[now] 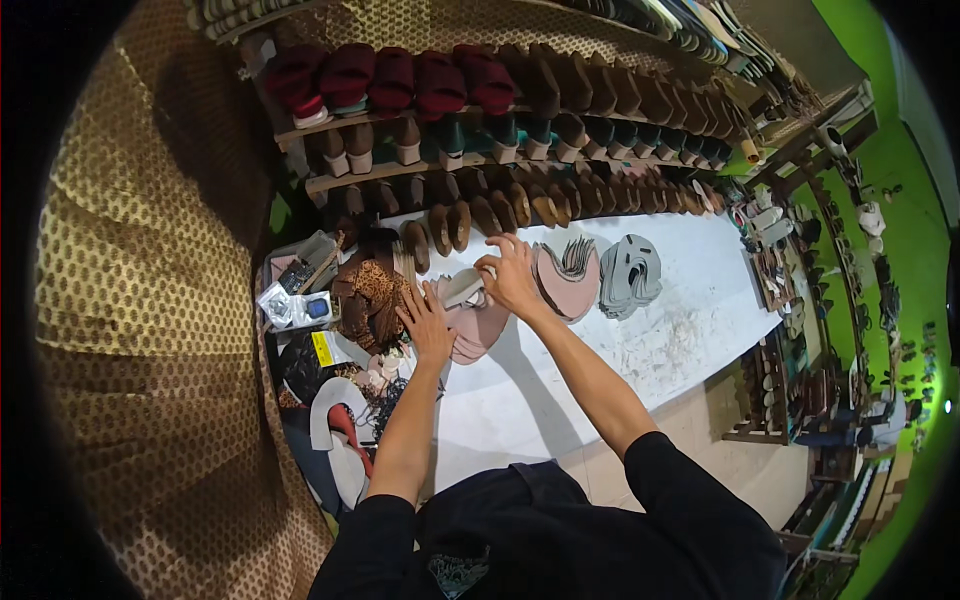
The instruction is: The recorder is preparing, inspecting, and organizing leather shoe upper components on a manufacturing workbench.
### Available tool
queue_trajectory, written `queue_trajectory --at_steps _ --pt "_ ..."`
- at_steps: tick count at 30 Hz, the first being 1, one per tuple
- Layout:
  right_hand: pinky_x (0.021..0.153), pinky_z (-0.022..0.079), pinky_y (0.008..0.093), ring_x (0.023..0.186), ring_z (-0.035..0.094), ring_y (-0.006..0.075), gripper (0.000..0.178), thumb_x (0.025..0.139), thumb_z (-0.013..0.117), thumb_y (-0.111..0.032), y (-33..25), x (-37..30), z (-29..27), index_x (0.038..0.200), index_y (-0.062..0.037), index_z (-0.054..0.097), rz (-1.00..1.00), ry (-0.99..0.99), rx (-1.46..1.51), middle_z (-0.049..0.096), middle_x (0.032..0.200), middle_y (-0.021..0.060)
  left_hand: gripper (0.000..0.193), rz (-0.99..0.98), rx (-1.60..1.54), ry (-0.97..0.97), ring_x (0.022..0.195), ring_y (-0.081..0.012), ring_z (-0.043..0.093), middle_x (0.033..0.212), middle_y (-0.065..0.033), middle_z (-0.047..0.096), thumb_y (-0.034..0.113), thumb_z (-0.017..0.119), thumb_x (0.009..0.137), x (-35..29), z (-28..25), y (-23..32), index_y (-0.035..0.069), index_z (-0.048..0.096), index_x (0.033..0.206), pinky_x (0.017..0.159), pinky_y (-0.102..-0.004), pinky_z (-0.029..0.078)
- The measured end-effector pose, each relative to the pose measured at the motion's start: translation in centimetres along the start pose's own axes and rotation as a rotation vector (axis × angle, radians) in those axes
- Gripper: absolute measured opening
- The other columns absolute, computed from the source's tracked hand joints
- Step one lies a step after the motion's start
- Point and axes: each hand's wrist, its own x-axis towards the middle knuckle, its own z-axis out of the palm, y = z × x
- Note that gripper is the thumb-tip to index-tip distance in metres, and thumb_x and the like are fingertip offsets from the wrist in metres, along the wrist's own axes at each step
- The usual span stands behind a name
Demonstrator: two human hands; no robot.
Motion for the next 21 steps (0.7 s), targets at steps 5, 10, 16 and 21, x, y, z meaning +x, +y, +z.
queue_trajectory --at_steps 5,10,16,21 --pt "0.110 0.031 0.0514 0.130 0.043 0.0371 0.012 0.076 0.074 -0.013 0.0 4.5 -3.0 0.088 -0.0126 0.078 -0.065 0.201 0.049 0.060 0.125 0.0102 0.129 0.015 -0.042 0.065 0.152 -0.0448 0.012 0.163 -0.0243 0.018 0.044 0.089 0.066 -0.5 1.0 -0.1 -0.003 0.011 0.158 0.119 -0.0638 0.014" --pt "0.109 0.031 0.0511 0.128 0.044 0.0372 0.011 0.077 0.073 -0.012 -1.0 5.9 -5.3 0.086 -0.0117 0.077 -0.070 0.218 0.044 0.060 0.125 0.0102 0.110 -0.014 -0.272 0.150 0.151 -0.0436 0.017 0.161 -0.0249 0.020 0.029 0.078 0.075 -0.7 -1.4 0.5 -0.006 0.012 0.156 0.120 -0.0627 0.011" --pt "0.110 0.030 0.0505 0.129 0.044 0.0357 0.010 0.078 0.073 -0.015 -1.2 0.2 -5.2 0.087 -0.0129 0.077 -0.081 0.082 0.083 0.060 0.126 0.0104 0.088 0.280 -0.631 0.467 0.145 -0.0401 0.029 0.156 -0.0214 0.033 0.015 0.071 0.078 1.9 -8.2 1.4 0.003 0.028 0.154 0.118 -0.0559 0.018" --pt "0.111 0.029 0.0503 0.129 0.044 0.0346 0.013 0.080 0.071 -0.017 -2.1 -5.1 -4.8 0.091 -0.0125 0.077 -0.067 -0.042 0.195 0.059 0.128 0.0092 0.028 0.428 -0.555 0.322 0.138 -0.0344 0.040 0.141 -0.0100 0.054 0.012 0.070 0.081 -0.1 -8.2 0.2 0.008 0.067 0.109 0.115 -0.0484 0.027"
